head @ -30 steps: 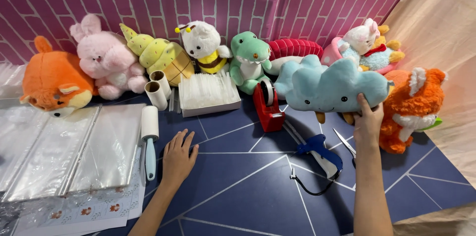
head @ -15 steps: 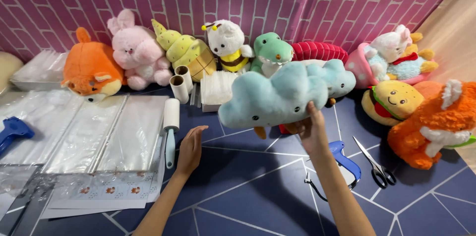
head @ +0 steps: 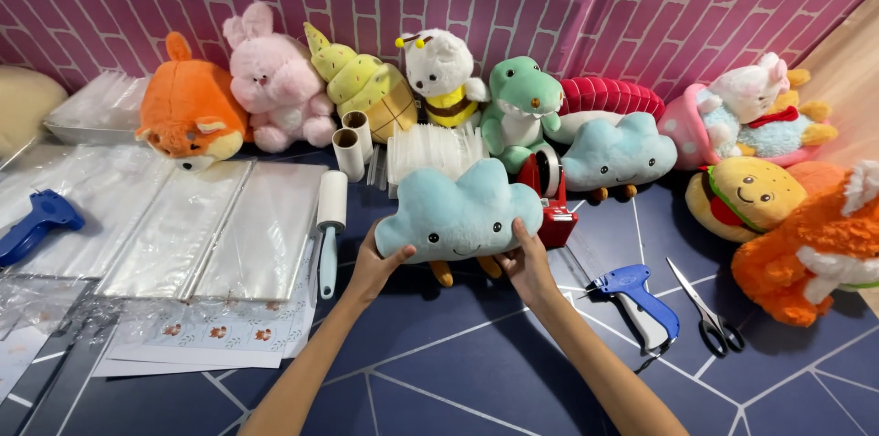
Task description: Using a lint roller to clean a blue cloud-shaped plush toy on a workshop table.
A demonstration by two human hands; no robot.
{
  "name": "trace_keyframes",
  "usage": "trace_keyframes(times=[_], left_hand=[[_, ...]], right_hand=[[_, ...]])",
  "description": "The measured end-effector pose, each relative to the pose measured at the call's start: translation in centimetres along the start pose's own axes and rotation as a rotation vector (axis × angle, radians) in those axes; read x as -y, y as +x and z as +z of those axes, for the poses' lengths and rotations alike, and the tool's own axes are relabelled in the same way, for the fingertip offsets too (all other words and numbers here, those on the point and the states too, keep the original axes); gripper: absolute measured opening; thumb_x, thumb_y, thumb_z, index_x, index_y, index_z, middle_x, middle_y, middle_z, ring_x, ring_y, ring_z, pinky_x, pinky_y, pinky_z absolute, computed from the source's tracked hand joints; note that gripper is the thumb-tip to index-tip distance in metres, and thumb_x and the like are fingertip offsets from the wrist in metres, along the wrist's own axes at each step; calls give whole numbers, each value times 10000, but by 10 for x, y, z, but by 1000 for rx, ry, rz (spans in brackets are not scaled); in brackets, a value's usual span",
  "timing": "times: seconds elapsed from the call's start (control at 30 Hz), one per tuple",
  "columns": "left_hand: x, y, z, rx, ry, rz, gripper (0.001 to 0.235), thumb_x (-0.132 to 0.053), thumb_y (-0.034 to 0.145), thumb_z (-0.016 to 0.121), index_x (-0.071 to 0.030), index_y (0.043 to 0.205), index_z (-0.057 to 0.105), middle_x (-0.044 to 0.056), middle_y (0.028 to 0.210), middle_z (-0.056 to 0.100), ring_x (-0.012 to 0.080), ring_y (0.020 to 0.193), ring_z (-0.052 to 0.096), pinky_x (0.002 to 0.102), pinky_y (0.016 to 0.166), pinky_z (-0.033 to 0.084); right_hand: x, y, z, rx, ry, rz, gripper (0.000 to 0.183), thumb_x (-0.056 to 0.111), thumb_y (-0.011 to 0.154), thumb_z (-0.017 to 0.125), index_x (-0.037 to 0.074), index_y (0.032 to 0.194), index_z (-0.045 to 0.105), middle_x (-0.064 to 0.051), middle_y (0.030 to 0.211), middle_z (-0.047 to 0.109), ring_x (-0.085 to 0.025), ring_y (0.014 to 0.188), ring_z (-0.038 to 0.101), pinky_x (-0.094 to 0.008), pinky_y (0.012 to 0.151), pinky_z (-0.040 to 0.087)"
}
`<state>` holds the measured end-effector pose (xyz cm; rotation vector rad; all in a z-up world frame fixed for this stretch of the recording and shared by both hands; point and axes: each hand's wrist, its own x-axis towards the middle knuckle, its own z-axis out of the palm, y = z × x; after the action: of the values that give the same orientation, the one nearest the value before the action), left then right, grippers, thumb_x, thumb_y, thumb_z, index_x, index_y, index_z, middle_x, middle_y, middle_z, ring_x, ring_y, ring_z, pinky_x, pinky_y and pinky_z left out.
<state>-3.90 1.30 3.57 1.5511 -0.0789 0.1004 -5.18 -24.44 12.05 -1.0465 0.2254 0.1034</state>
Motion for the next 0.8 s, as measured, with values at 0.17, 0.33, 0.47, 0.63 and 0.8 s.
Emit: trace_keyframes(times=[0.17,0.33,0.47,0.63,0.8], left_hand=[[-13,-2,10,-80,-162,-139,704,-355,759,903,-179,1358,577,64,1172,579,219,1146,570,410,999,523],[-46,-7,10,-132,-329,-243,731,-228,730,925,-154,1364,571,45,1143,521,217,1107,585,413,1008,556],[-30,1,2,-147,-373,-201,671,-174,752,918,-121,1334,586,34,1074,569,196,1059,647,385,955,583],[-62,-9,-25,-104,-204,-206,691,-260,730,944,-68,1301,605,67,1086,608,201,1098,631,350,930,583],[-81,-13,-63,-101,-26,-174,706,-215,674,969,-22,1274,650,108,1093,683,231,1076,651,364,871,603]], right_hand=[[-9,10,-14,43,10,28,951,466,927,672,105,1622,133,-234,1607,178,-403,1432,346,-513,1161,363],[-15,23,-34,113,16,33,939,480,941,645,85,1616,126,-228,1587,222,-390,1415,378,-504,1156,380],[-13,30,-40,163,40,14,879,474,948,621,107,1604,166,-220,1568,295,-382,1397,431,-501,1148,402],[-20,45,-48,197,32,-3,786,418,950,641,149,1586,265,-164,1435,460,-322,1265,567,-460,1081,487],[-28,47,-25,236,21,-11,653,318,961,660,126,1520,384,-153,1286,590,-289,1119,664,-446,985,567]])
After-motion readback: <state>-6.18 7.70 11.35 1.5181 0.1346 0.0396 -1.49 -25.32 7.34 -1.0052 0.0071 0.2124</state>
